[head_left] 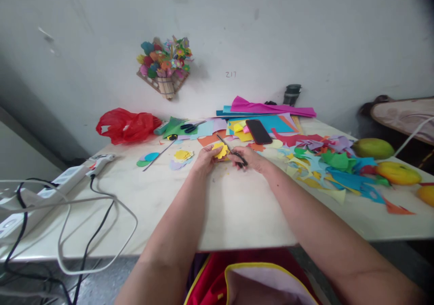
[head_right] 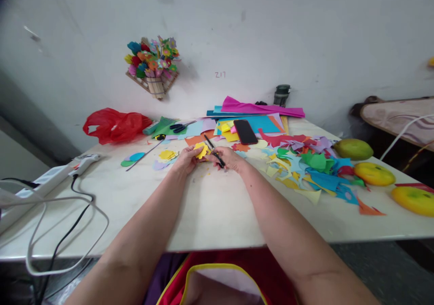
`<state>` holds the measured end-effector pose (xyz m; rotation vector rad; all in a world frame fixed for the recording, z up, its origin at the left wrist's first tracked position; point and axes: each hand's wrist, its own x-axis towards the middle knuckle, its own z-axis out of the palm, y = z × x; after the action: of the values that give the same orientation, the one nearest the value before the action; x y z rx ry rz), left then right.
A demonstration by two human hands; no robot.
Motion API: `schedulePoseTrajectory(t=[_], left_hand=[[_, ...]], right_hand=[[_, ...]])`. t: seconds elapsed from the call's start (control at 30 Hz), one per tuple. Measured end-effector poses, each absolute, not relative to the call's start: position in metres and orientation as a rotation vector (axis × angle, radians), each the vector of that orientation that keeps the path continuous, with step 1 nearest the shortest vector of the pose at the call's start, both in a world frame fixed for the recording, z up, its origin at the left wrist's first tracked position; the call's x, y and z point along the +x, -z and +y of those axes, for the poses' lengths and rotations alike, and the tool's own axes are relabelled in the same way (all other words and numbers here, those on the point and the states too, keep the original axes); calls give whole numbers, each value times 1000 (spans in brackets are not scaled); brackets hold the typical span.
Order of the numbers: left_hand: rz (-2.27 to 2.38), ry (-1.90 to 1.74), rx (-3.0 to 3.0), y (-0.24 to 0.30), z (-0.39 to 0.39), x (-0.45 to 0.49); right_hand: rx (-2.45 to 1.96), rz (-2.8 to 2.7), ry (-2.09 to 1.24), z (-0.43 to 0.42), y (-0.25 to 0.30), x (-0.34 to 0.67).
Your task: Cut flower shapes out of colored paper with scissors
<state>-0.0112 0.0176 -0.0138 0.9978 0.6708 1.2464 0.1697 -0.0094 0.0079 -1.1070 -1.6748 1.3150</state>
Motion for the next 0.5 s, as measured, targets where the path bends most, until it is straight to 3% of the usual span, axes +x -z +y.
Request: schedulePoseTrajectory(t=[0.5], left_hand=[[664,-1248,991,15,20,-10]], right_hand=[[-1108,-1720,-1300,-6,-3,169]])
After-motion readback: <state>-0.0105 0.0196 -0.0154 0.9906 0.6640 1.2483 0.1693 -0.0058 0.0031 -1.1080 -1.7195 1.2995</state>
